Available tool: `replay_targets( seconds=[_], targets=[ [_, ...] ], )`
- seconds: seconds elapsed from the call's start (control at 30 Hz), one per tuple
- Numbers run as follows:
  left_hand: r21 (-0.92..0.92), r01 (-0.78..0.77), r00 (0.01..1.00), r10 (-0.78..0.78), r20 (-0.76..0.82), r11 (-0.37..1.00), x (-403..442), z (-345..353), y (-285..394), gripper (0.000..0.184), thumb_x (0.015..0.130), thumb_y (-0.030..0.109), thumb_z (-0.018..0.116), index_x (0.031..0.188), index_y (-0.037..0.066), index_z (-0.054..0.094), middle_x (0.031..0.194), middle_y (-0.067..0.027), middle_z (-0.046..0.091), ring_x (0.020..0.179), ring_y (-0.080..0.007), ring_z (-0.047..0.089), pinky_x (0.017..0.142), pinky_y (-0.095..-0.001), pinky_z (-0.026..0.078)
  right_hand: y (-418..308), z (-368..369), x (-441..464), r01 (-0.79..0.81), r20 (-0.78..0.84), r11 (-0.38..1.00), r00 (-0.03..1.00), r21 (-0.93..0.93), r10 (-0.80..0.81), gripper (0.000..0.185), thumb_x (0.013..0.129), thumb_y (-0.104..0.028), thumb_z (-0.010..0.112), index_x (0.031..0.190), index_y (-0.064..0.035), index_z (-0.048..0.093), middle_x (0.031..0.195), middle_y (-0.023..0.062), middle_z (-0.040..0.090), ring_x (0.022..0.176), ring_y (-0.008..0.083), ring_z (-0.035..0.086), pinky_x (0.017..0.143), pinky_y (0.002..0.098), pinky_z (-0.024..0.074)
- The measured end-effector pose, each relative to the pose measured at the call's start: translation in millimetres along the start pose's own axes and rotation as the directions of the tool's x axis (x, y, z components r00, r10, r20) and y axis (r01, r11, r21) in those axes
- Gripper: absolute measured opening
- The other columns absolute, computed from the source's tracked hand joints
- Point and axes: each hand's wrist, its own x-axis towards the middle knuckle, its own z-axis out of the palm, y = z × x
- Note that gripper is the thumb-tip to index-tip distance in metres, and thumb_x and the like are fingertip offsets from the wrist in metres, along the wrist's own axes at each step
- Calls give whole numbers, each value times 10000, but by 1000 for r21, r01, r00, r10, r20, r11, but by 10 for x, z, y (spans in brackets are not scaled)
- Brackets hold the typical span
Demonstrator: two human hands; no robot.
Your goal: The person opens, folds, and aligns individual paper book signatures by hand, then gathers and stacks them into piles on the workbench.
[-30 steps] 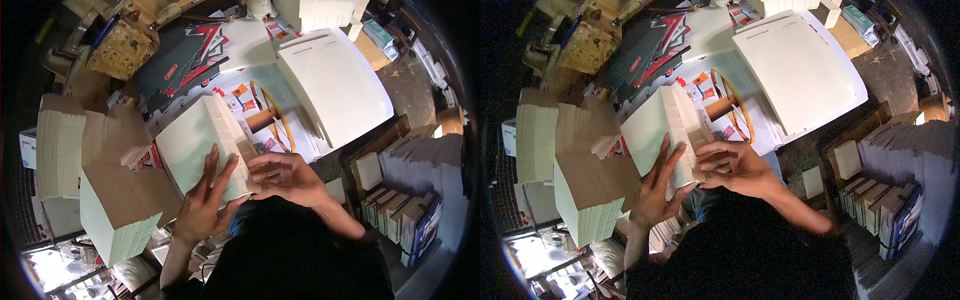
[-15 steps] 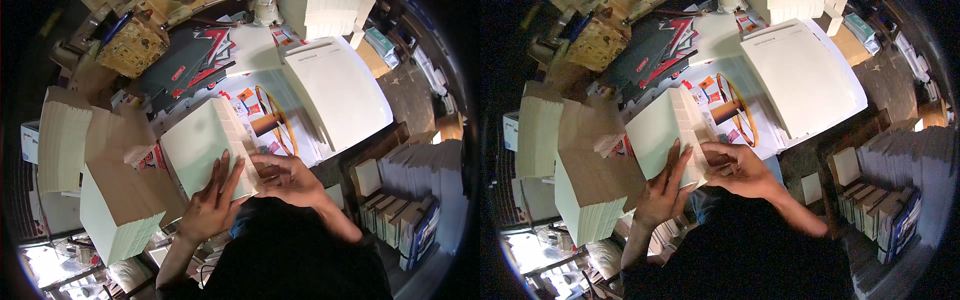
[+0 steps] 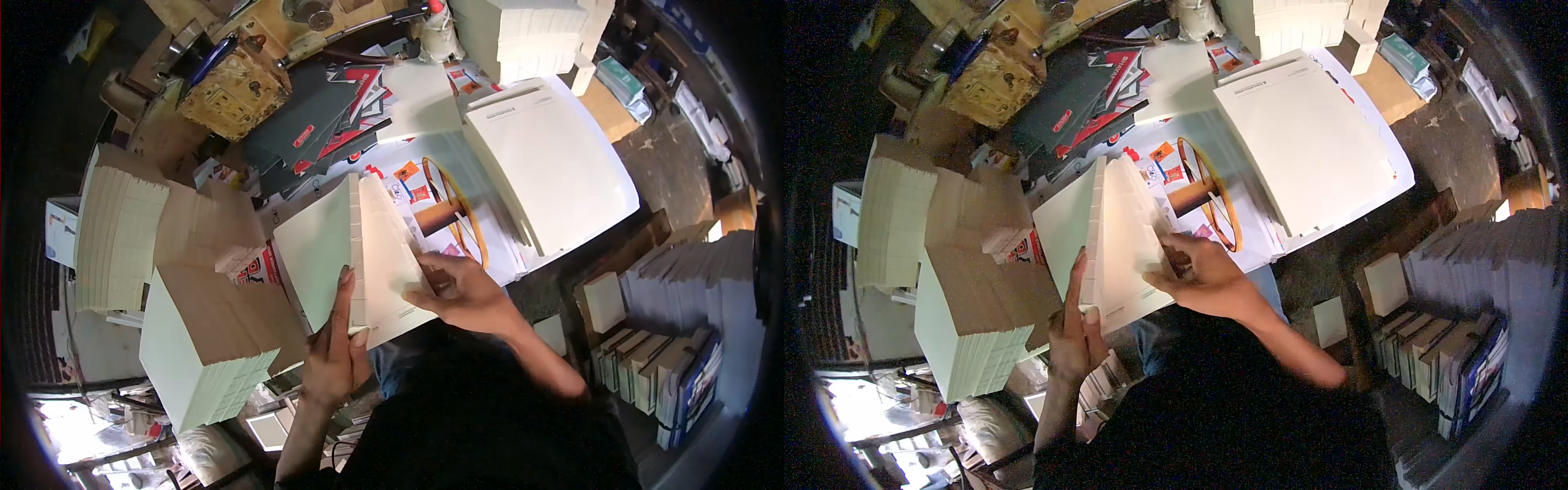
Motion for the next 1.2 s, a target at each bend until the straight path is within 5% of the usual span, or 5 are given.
replay_targets(
  seconds=[0.17, 0.63, 0.87, 0.93, 1.2],
  targets=[
    [14, -19, 999, 20, -47, 1000, -21, 0, 11, 540, 1001, 134, 446, 1493, -49, 322, 1449, -281, 466, 1310, -432, 505, 1082, -450, 428, -288, 66, 495, 22, -231, 607, 914, -794, -335, 721, 746, -266, 816, 1307, 42, 485, 1149, 290, 589, 1100, 428, 594, 954, 463, 489],
    [438, -77, 995, 40, 93, 895, 46, 499, 142, 738, 935, 469, 606, 1485, 26, 394, 1497, -192, 445, 1439, -359, 357, 1178, -526, 271, -138, -52, 63, 134, -346, 864, 878, -485, -331, 231, 926, -112, 627, 1067, 66, 671, 919, 210, 679, 869, 291, 662, 788, 357, 514],
    [257, -212, 798, 319, -511, 943, -17, 149, -33, 449, 749, 11, 645, 1193, -63, 655, 1104, -201, 717, 869, -344, 720, 731, -378, 583, -182, -45, -59, 181, -421, 944, 860, -275, -288, 344, 982, -265, 607, 1086, 59, 656, 940, 190, 691, 877, 225, 666, 767, 351, 511],
    [57, 220, 786, -142, -601, 974, -327, -70, 62, 404, 848, 123, 702, 1185, -88, 633, 978, -158, 710, 794, -221, 687, 683, -322, 546, -282, -82, 77, 308, -353, 910, 848, -279, -395, 391, 913, -224, 713, 1170, 57, 626, 1060, 200, 690, 950, 243, 672, 844, 352, 516],
    [-610, -437, 460, -418, -783, 661, -198, 22, -269, 385, 871, 145, 737, 1152, -35, 546, 1099, -127, 630, 977, -211, 630, 879, -360, 517, -638, -293, 230, 399, 6, 889, 913, -225, -408, 588, 806, -198, 828, 1272, 40, 561, 1104, 189, 705, 1003, 290, 702, 894, 384, 527]
  ],
)
